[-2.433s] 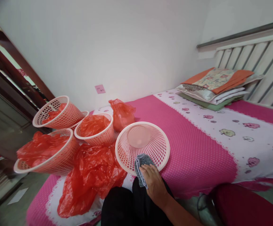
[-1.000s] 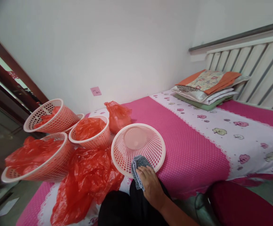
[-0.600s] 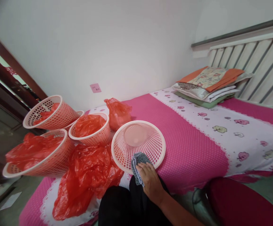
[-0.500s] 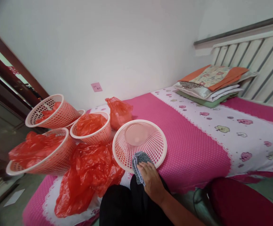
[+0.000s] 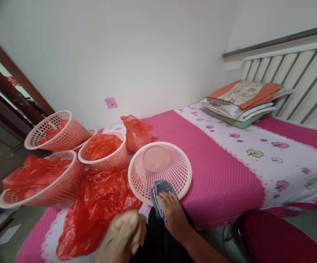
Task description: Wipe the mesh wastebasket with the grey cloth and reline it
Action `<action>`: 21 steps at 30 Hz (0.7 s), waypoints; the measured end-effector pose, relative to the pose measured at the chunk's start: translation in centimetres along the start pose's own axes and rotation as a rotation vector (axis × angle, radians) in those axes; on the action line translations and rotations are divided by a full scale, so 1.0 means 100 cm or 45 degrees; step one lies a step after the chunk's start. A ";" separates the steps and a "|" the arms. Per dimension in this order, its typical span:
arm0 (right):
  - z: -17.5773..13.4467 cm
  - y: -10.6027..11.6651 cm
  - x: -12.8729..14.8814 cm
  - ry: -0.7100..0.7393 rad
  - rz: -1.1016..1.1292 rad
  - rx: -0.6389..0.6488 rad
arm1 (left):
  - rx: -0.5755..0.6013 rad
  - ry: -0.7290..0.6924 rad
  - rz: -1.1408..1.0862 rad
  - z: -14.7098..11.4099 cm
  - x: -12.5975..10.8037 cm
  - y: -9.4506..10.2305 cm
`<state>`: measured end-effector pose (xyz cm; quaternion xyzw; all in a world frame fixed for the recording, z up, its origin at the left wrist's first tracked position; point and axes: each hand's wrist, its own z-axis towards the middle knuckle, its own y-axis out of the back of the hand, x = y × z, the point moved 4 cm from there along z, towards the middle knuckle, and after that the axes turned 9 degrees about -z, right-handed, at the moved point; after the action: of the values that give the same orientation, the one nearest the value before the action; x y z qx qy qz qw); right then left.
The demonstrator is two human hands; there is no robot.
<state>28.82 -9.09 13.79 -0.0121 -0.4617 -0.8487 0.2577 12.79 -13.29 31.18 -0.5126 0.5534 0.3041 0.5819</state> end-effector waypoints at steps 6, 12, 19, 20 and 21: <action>-0.001 -0.006 -0.003 0.027 -0.020 -0.025 | -0.641 0.076 -0.129 0.057 0.128 0.054; -0.003 -0.011 -0.007 0.031 0.083 -0.003 | -0.543 0.048 -0.281 0.086 0.148 0.067; 0.006 0.001 -0.010 -0.082 0.270 0.125 | -0.356 0.294 -0.554 0.111 0.156 0.041; 0.009 0.005 -0.013 -0.141 0.327 0.131 | -0.366 0.294 -0.548 0.112 0.156 0.037; 0.012 0.009 -0.017 -0.211 0.396 0.130 | -0.393 0.300 -0.536 0.112 0.156 0.033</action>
<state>30.41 -7.82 14.75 -0.1400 -0.5166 -0.7701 0.3471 16.62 -5.16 13.88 -0.7306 0.4457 0.1955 0.4790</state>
